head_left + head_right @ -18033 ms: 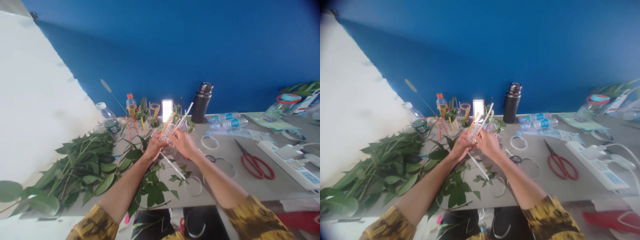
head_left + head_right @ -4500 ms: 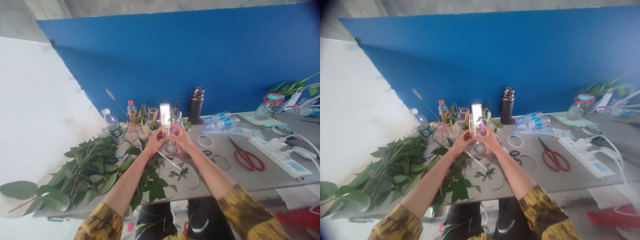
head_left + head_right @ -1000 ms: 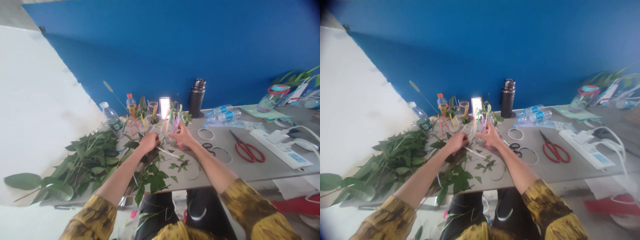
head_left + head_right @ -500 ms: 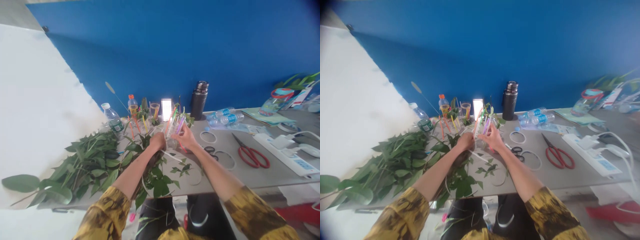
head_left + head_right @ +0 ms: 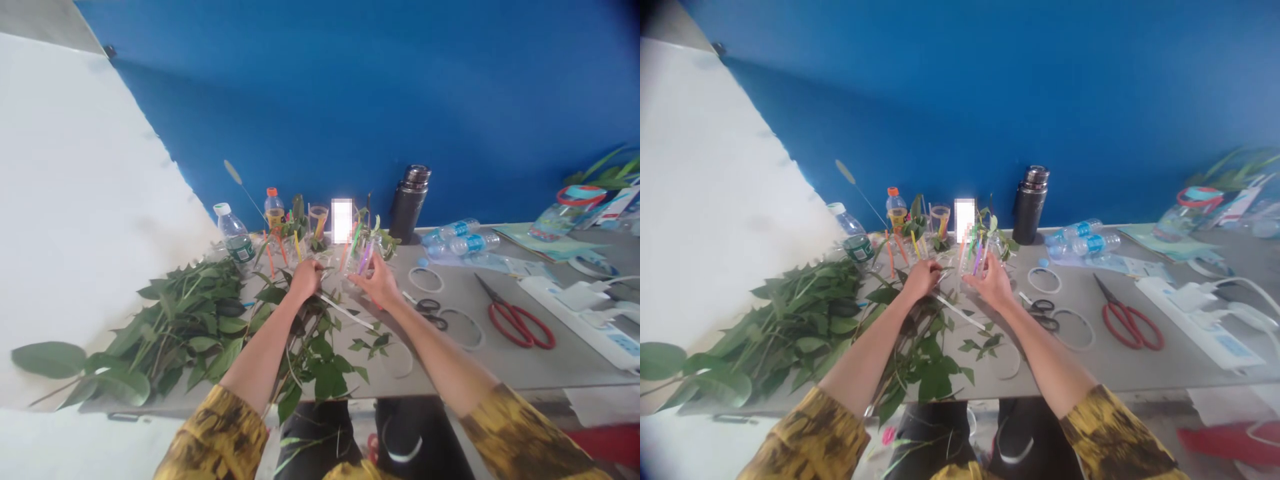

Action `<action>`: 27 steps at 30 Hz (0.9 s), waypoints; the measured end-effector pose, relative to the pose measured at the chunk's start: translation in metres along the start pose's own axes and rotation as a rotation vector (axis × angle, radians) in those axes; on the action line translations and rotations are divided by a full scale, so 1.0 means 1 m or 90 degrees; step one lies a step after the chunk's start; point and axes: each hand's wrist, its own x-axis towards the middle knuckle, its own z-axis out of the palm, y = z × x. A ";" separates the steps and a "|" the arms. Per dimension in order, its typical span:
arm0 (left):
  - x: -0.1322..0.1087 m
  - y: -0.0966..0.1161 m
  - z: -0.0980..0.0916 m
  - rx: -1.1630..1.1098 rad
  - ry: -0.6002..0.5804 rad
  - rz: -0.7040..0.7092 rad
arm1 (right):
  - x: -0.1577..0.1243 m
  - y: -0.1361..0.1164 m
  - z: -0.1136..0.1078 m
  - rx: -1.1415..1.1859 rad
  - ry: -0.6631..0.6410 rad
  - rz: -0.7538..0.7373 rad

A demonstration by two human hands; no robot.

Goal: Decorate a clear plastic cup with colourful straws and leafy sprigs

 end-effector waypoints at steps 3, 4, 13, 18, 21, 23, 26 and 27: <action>0.001 0.005 -0.006 -0.039 -0.002 0.012 | -0.001 0.000 0.002 -0.034 0.002 0.003; 0.001 0.008 -0.008 -0.051 -0.005 0.019 | -0.001 0.000 0.002 -0.036 -0.003 0.011; -0.001 0.012 -0.019 -0.600 -0.138 -0.123 | -0.006 0.002 0.010 -0.001 -0.076 0.044; 0.002 0.009 -0.019 -0.642 -0.154 -0.172 | -0.007 0.004 0.013 -0.009 -0.101 0.038; 0.002 0.009 -0.021 -0.665 -0.160 -0.187 | -0.007 0.005 0.014 0.002 -0.104 0.003; 0.001 0.008 -0.025 -0.695 -0.162 -0.176 | -0.008 0.006 0.015 0.003 -0.109 -0.005; -0.001 0.008 -0.031 -0.751 -0.180 -0.120 | -0.008 0.007 0.017 -0.001 -0.119 0.001; -0.002 0.009 -0.033 -0.765 -0.194 -0.103 | -0.008 0.007 0.017 0.000 -0.122 0.000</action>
